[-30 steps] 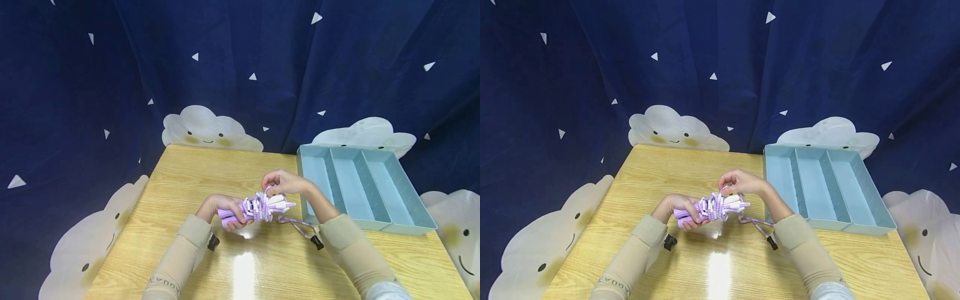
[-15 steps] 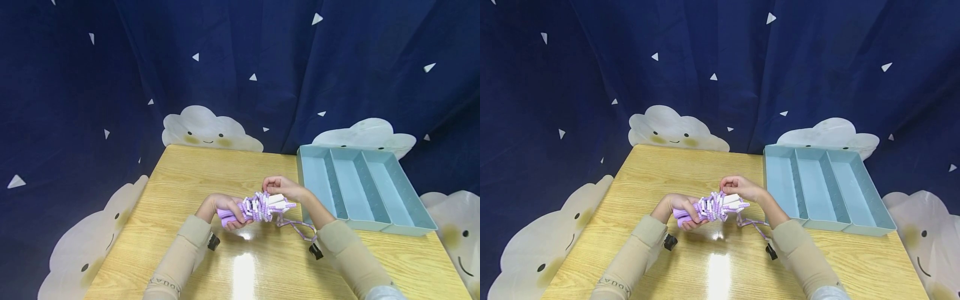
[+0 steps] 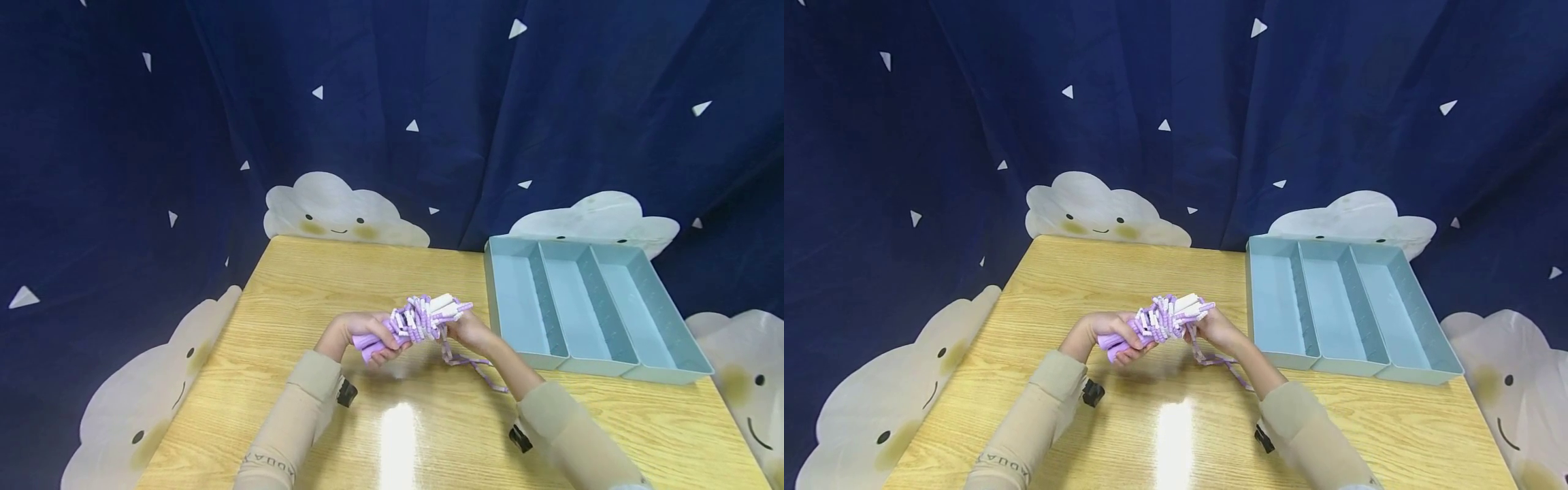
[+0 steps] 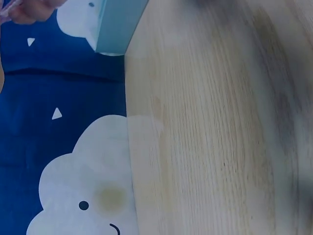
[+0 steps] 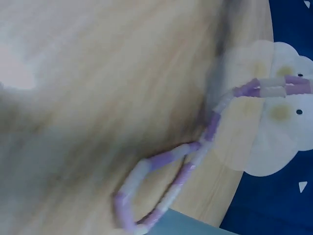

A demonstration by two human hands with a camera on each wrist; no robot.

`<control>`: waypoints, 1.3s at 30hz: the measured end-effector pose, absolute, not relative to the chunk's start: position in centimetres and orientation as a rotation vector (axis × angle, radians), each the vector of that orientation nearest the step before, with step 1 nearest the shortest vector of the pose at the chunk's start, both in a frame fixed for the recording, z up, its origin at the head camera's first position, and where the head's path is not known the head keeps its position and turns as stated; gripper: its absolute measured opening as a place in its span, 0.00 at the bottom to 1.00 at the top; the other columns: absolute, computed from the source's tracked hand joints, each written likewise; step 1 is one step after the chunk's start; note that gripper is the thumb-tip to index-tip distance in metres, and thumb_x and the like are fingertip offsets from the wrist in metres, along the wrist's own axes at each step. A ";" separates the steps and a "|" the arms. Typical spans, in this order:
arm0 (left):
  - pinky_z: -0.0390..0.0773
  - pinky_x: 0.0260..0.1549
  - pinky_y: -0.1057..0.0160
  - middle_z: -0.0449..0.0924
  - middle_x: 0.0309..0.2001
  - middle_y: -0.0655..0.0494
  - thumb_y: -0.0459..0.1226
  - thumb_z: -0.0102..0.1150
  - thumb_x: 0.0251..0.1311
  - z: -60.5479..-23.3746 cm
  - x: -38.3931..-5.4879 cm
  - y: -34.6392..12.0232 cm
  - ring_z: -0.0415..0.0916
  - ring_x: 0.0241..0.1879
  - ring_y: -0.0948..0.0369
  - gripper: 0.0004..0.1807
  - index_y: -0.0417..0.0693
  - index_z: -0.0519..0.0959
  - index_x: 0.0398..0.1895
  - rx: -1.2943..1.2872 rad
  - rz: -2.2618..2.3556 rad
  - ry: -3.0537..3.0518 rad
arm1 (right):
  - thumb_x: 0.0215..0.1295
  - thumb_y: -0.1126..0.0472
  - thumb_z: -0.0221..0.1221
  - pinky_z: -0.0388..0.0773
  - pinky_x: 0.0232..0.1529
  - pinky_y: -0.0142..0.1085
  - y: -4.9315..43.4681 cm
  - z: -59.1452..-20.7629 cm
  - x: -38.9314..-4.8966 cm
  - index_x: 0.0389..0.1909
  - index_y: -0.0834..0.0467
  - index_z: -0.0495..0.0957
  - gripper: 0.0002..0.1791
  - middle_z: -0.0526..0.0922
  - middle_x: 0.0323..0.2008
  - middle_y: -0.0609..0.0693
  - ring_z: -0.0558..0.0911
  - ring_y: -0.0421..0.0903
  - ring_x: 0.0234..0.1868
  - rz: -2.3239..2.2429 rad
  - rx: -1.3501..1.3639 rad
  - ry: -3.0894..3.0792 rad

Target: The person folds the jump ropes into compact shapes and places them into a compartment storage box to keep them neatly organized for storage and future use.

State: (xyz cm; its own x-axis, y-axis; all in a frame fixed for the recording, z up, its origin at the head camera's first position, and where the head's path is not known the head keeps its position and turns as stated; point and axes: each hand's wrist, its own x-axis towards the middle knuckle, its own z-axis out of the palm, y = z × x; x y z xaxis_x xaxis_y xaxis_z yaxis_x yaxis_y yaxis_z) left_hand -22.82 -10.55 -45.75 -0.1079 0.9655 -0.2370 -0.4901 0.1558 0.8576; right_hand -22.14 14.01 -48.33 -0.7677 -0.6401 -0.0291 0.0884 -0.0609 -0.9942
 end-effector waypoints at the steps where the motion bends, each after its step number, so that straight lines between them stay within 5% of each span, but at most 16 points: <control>1: 0.64 0.14 0.72 0.65 0.18 0.58 0.26 0.35 0.54 -45.8 -22.9 -10.6 0.61 0.16 0.67 0.08 0.42 0.64 0.35 0.609 1.377 1.038 | 0.71 0.62 0.41 0.76 0.35 0.32 14.0 -48.8 -22.1 0.41 0.53 0.70 0.08 0.75 0.29 0.46 0.75 0.41 0.30 -1.880 -0.594 1.721; 5: 0.64 0.15 0.72 0.65 0.19 0.58 0.28 0.41 0.54 -46.2 -23.1 -10.7 0.62 0.16 0.67 0.06 0.42 0.64 0.35 0.603 1.423 1.034 | 0.72 0.59 0.38 0.76 0.32 0.32 13.8 -49.8 -21.9 0.39 0.58 0.68 0.11 0.75 0.24 0.47 0.74 0.40 0.26 -1.870 -0.647 1.756; 11: 0.64 0.15 0.73 0.64 0.19 0.57 0.25 0.34 0.55 -44.5 -22.5 -10.8 0.62 0.16 0.66 0.08 0.41 0.63 0.34 0.624 1.487 1.070 | 0.73 0.58 0.34 0.75 0.28 0.29 13.4 -50.3 -21.5 0.32 0.70 0.68 0.21 0.75 0.23 0.48 0.75 0.38 0.24 -1.871 -0.692 1.786; 15: 0.64 0.16 0.72 0.65 0.19 0.56 0.23 0.30 0.55 -44.2 -22.5 -10.8 0.62 0.16 0.66 0.10 0.41 0.63 0.34 0.622 1.532 1.082 | 0.74 0.59 0.33 0.77 0.28 0.30 13.3 -50.7 -21.2 0.43 0.82 0.64 0.26 0.76 0.27 0.50 0.76 0.38 0.26 -1.852 -0.732 1.789; 20: 0.64 0.16 0.72 0.65 0.20 0.57 0.24 0.32 0.56 -44.4 -22.6 -10.9 0.62 0.16 0.66 0.09 0.41 0.63 0.34 0.633 1.557 1.095 | 0.74 0.56 0.33 0.78 0.34 0.35 13.3 -50.8 -20.7 0.52 0.80 0.62 0.27 0.77 0.28 0.50 0.78 0.39 0.28 -1.829 -0.680 1.780; 31: 0.64 0.17 0.72 0.64 0.20 0.57 0.24 0.28 0.58 -45.0 -22.9 -11.2 0.62 0.17 0.67 0.11 0.42 0.63 0.34 0.600 1.618 1.095 | 0.74 0.53 0.32 0.78 0.31 0.33 13.3 -50.5 -20.0 0.55 0.80 0.60 0.30 0.78 0.30 0.52 0.79 0.39 0.27 -1.801 -0.629 1.731; 39: 0.65 0.17 0.72 0.63 0.21 0.56 0.25 0.29 0.60 -45.4 -23.1 -11.6 0.62 0.17 0.66 0.10 0.42 0.63 0.34 0.568 1.650 1.146 | 0.74 0.56 0.30 0.80 0.32 0.40 13.4 -50.1 -19.6 0.56 0.79 0.59 0.28 0.78 0.30 0.52 0.80 0.40 0.26 -1.760 -0.679 1.720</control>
